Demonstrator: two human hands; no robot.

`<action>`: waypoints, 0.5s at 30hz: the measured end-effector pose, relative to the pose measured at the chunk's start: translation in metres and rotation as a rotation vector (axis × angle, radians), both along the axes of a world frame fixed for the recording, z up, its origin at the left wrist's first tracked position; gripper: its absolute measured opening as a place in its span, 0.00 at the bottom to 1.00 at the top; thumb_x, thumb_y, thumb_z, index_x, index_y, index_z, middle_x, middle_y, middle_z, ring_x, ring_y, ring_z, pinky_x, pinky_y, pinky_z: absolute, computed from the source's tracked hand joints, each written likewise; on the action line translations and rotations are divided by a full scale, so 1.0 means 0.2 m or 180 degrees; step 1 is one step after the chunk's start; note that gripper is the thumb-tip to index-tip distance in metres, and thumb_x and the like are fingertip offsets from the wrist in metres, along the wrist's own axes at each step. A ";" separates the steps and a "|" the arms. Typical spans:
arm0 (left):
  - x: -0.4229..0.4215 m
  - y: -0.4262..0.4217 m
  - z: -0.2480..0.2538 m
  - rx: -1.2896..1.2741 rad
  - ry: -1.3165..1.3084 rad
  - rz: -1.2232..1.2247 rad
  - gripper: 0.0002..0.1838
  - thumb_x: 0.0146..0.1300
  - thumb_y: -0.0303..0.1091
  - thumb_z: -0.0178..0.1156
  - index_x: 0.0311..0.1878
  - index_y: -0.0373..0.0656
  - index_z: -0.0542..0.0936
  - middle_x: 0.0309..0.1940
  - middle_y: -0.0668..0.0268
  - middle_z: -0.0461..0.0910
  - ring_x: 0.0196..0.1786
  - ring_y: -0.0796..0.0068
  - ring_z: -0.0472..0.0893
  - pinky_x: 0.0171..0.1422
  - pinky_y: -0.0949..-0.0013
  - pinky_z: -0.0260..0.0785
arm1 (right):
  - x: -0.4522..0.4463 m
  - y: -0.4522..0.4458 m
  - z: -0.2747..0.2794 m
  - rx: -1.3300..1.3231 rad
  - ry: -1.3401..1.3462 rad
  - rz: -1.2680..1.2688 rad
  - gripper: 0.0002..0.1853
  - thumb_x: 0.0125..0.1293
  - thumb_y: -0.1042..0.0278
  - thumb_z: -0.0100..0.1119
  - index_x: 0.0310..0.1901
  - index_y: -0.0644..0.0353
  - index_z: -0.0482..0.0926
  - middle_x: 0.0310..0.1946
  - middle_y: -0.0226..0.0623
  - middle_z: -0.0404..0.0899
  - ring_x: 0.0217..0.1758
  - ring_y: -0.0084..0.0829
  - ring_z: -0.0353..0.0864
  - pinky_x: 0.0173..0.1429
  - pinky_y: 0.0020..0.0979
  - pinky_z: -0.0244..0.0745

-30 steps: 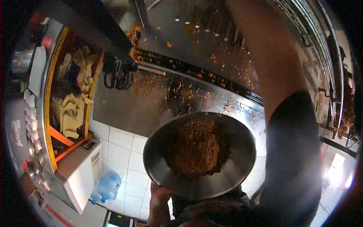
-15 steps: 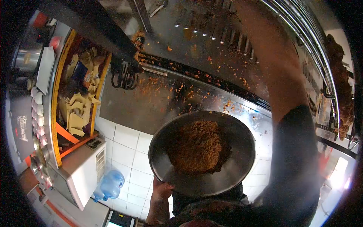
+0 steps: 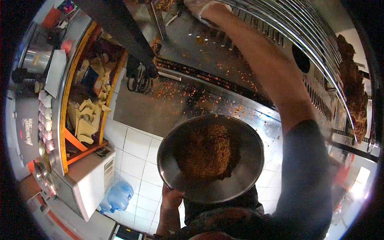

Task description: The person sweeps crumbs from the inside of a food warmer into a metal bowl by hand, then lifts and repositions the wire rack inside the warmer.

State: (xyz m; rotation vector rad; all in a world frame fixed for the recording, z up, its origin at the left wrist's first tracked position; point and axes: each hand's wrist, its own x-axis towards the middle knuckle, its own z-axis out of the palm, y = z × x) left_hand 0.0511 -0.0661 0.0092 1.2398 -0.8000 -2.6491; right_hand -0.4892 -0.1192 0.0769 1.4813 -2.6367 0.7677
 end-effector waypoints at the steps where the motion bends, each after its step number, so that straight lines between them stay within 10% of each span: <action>1: -0.01 0.00 0.02 -0.0016 -0.0004 -0.0011 0.39 0.43 0.24 0.60 0.64 0.35 0.62 0.57 0.54 0.71 0.57 0.54 0.74 0.58 0.55 0.69 | 0.03 -0.01 0.00 0.0009 -0.0048 0.0061 0.17 0.62 0.63 0.54 0.54 0.46 0.74 0.49 0.37 0.75 0.51 0.25 0.73 0.57 0.38 0.70; 9: -0.02 0.03 0.12 0.0024 0.0112 0.0070 0.38 0.43 0.22 0.57 0.63 0.35 0.62 0.55 0.53 0.72 0.56 0.55 0.74 0.58 0.55 0.70 | 0.22 0.08 0.02 -0.0674 -0.1108 0.1308 0.17 0.61 0.63 0.56 0.52 0.51 0.74 0.46 0.36 0.76 0.49 0.23 0.73 0.54 0.38 0.72; 15: 0.00 0.04 0.15 -0.0131 -0.0021 0.0096 0.36 0.40 0.21 0.54 0.61 0.35 0.64 0.53 0.55 0.75 0.55 0.57 0.75 0.55 0.58 0.70 | 0.43 0.09 0.09 0.0150 -0.0581 0.0076 0.17 0.60 0.61 0.55 0.51 0.52 0.76 0.30 0.39 0.77 0.34 0.33 0.76 0.42 0.36 0.73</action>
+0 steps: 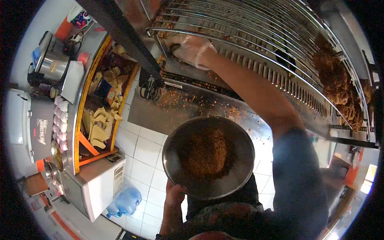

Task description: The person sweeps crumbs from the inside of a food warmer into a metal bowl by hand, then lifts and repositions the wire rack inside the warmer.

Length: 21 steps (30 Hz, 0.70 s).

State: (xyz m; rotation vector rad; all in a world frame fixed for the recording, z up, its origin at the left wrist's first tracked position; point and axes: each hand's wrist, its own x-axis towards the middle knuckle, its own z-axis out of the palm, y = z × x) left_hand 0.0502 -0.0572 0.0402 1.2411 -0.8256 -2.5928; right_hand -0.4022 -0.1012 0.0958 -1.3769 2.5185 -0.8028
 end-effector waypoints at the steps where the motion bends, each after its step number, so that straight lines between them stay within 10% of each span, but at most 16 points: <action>1: 0.01 0.01 0.00 -0.0114 -0.0148 -0.0021 0.36 0.39 0.21 0.54 0.60 0.35 0.65 0.52 0.56 0.75 0.55 0.58 0.75 0.54 0.58 0.70 | 0.02 0.05 0.06 -0.0174 -0.0253 0.0269 0.15 0.56 0.65 0.55 0.45 0.54 0.79 0.33 0.39 0.79 0.37 0.32 0.77 0.45 0.33 0.72; 5: 0.03 0.00 0.00 0.0065 0.0254 0.0070 0.37 0.38 0.21 0.55 0.60 0.35 0.65 0.52 0.57 0.75 0.53 0.59 0.75 0.53 0.60 0.70 | -0.05 0.21 0.02 0.0594 -0.0888 0.0991 0.13 0.52 0.65 0.55 0.40 0.56 0.81 0.41 0.38 0.78 0.40 0.33 0.77 0.48 0.33 0.72; 10: 0.01 -0.02 -0.01 0.0054 0.0174 -0.0111 0.39 0.36 0.22 0.57 0.60 0.34 0.65 0.53 0.57 0.74 0.54 0.60 0.75 0.54 0.61 0.69 | -0.19 0.18 0.08 -0.0741 -0.1838 -0.0688 0.21 0.56 0.60 0.62 0.51 0.56 0.77 0.44 0.36 0.79 0.47 0.33 0.76 0.52 0.38 0.71; 13: -0.06 -0.02 0.03 0.0130 0.0265 -0.0032 0.39 0.36 0.21 0.57 0.60 0.34 0.64 0.53 0.56 0.74 0.55 0.59 0.75 0.55 0.59 0.70 | -0.25 0.05 0.06 -0.0062 -0.2777 0.1407 0.24 0.59 0.56 0.60 0.56 0.53 0.73 0.50 0.41 0.76 0.53 0.36 0.74 0.56 0.40 0.71; 16: -0.04 0.00 -0.02 0.0215 0.0207 -0.0019 0.39 0.36 0.21 0.56 0.61 0.34 0.63 0.52 0.55 0.75 0.53 0.58 0.76 0.55 0.58 0.70 | -0.04 0.02 -0.04 0.0248 0.0217 0.0019 0.21 0.58 0.57 0.60 0.54 0.50 0.76 0.54 0.44 0.73 0.53 0.40 0.75 0.57 0.40 0.71; 21: -0.03 0.00 -0.07 0.0387 0.0287 -0.0110 0.40 0.36 0.20 0.55 0.61 0.34 0.62 0.51 0.53 0.75 0.51 0.56 0.77 0.54 0.57 0.71 | 0.06 0.28 -0.05 0.0364 0.0142 0.0657 0.16 0.54 0.62 0.59 0.46 0.49 0.81 0.57 0.39 0.72 0.59 0.40 0.71 0.68 0.39 0.62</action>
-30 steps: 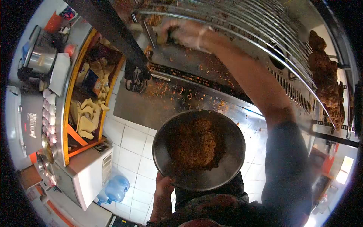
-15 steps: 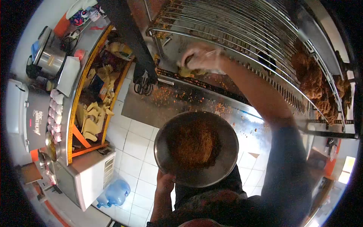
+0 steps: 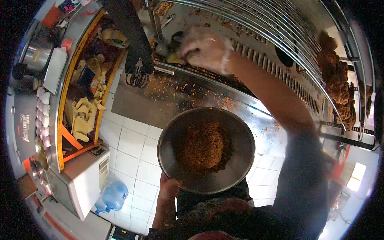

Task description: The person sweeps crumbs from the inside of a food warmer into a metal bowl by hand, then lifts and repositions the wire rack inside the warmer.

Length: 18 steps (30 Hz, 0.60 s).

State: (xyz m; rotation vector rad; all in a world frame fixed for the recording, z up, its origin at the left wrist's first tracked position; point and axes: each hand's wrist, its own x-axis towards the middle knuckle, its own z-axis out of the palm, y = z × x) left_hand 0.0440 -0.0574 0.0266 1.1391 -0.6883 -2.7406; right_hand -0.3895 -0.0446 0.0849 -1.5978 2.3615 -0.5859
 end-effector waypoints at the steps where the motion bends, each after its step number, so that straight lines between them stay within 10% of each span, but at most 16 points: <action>1: 0.00 0.00 0.00 0.0046 0.0018 -0.0029 0.40 0.36 0.20 0.55 0.62 0.34 0.62 0.52 0.53 0.74 0.52 0.56 0.76 0.55 0.57 0.71 | 0.01 0.08 0.00 0.0176 -0.0353 -0.0047 0.16 0.54 0.63 0.58 0.46 0.50 0.81 0.58 0.37 0.72 0.61 0.39 0.70 0.70 0.38 0.59; 5: -0.01 -0.01 0.01 0.0010 -0.0152 -0.0050 0.41 0.36 0.20 0.55 0.63 0.35 0.61 0.54 0.53 0.73 0.55 0.56 0.74 0.57 0.58 0.69 | 0.02 0.39 0.22 0.0184 -0.1383 -0.0400 0.15 0.53 0.69 0.56 0.43 0.56 0.82 0.56 0.40 0.74 0.57 0.34 0.74 0.67 0.35 0.64; 9: 0.05 -0.02 -0.07 0.0175 -0.0113 -0.0100 0.42 0.37 0.20 0.55 0.64 0.36 0.60 0.55 0.54 0.72 0.57 0.56 0.73 0.58 0.58 0.68 | -0.25 0.51 0.09 -0.0753 0.0086 -0.1660 0.14 0.58 0.67 0.54 0.46 0.56 0.79 0.55 0.41 0.75 0.54 0.35 0.76 0.62 0.33 0.68; 18: 0.06 0.09 -0.12 -0.0089 -0.0256 -0.0095 0.42 0.39 0.21 0.58 0.65 0.36 0.59 0.57 0.54 0.70 0.57 0.55 0.73 0.56 0.56 0.70 | -0.53 0.28 -0.11 0.0352 0.1916 -0.1376 0.23 0.65 0.58 0.50 0.60 0.52 0.66 0.49 0.41 0.78 0.50 0.34 0.77 0.53 0.38 0.74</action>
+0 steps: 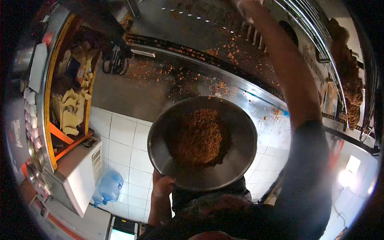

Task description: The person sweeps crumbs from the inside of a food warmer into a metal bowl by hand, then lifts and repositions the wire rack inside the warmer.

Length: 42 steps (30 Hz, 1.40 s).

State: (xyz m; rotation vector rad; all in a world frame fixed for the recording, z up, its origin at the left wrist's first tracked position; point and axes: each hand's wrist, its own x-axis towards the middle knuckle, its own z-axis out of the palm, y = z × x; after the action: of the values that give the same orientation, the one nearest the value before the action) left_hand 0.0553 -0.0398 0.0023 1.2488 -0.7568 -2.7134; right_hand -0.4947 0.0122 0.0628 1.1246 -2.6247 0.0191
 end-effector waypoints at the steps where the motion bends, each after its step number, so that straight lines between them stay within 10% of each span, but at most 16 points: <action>1: -0.01 0.01 0.00 0.0011 0.0007 -0.0002 0.42 0.39 0.21 0.58 0.65 0.36 0.59 0.57 0.54 0.70 0.57 0.55 0.73 0.56 0.56 0.70 | 0.07 0.03 0.00 0.0150 -0.0008 0.0167 0.24 0.66 0.56 0.50 0.62 0.51 0.65 0.49 0.40 0.78 0.50 0.34 0.77 0.52 0.39 0.75; 7: -0.07 0.00 0.07 0.0154 0.0041 -0.0106 0.43 0.40 0.24 0.61 0.65 0.35 0.58 0.59 0.53 0.69 0.59 0.54 0.71 0.59 0.55 0.68 | 0.39 0.18 0.13 -0.0629 -0.0776 0.1412 0.20 0.65 0.57 0.52 0.57 0.52 0.71 0.42 0.36 0.80 0.38 0.29 0.78 0.42 0.34 0.78; 15: -0.05 0.02 0.00 0.0113 -0.0066 -0.0212 0.42 0.37 0.23 0.58 0.64 0.35 0.61 0.57 0.54 0.70 0.60 0.53 0.71 0.61 0.53 0.66 | -0.39 0.31 -0.01 -0.0353 0.0170 -0.0536 0.18 0.67 0.59 0.50 0.55 0.56 0.72 0.46 0.41 0.78 0.46 0.31 0.77 0.50 0.36 0.75; 22: -0.07 0.06 0.05 0.0297 -0.0634 0.0278 0.43 0.35 0.24 0.60 0.63 0.35 0.62 0.56 0.53 0.71 0.57 0.53 0.73 0.58 0.53 0.69 | -0.07 0.35 0.05 0.0016 -0.0141 -0.0392 0.17 0.68 0.60 0.48 0.54 0.59 0.74 0.49 0.45 0.76 0.52 0.32 0.76 0.57 0.38 0.73; 26: -0.09 0.04 0.05 0.0015 -0.0377 -0.0053 0.44 0.33 0.24 0.61 0.63 0.36 0.63 0.55 0.54 0.72 0.56 0.53 0.74 0.58 0.53 0.69 | 0.44 0.31 0.22 -0.3216 -0.4330 -0.0639 0.16 0.69 0.61 0.47 0.54 0.58 0.75 0.49 0.46 0.77 0.54 0.31 0.76 0.59 0.37 0.72; 28: -0.16 0.05 0.08 0.0078 -0.0345 -0.0031 0.44 0.31 0.22 0.62 0.62 0.36 0.64 0.53 0.54 0.74 0.55 0.53 0.75 0.57 0.53 0.70 | 0.39 0.43 0.19 -0.2936 -0.4059 -0.0527 0.16 0.68 0.62 0.47 0.54 0.57 0.75 0.49 0.45 0.77 0.53 0.31 0.76 0.58 0.37 0.72; 33: -0.13 0.14 0.05 0.0162 -0.0486 0.0107 0.44 0.31 0.21 0.62 0.62 0.35 0.64 0.52 0.54 0.74 0.54 0.53 0.76 0.56 0.54 0.70 | -0.30 0.73 0.00 -0.0635 0.0099 -0.0756 0.16 0.67 0.64 0.49 0.54 0.56 0.74 0.50 0.43 0.76 0.50 0.30 0.76 0.54 0.35 0.73; 42: 0.00 0.45 0.00 0.0053 -0.0360 0.0328 0.40 0.37 0.20 0.60 0.62 0.33 0.63 0.53 0.53 0.73 0.52 0.55 0.77 0.55 0.54 0.72 | -0.29 0.78 -0.04 0.0242 0.0127 -0.0607 0.18 0.64 0.68 0.52 0.55 0.54 0.73 0.50 0.40 0.75 0.43 0.27 0.77 0.45 0.30 0.75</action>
State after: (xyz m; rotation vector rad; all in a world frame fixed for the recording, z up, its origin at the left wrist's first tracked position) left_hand 0.0551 0.0495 0.0030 1.4138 -0.6616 -2.5915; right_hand -0.5534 0.1675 0.0538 0.8832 -2.7051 -0.1417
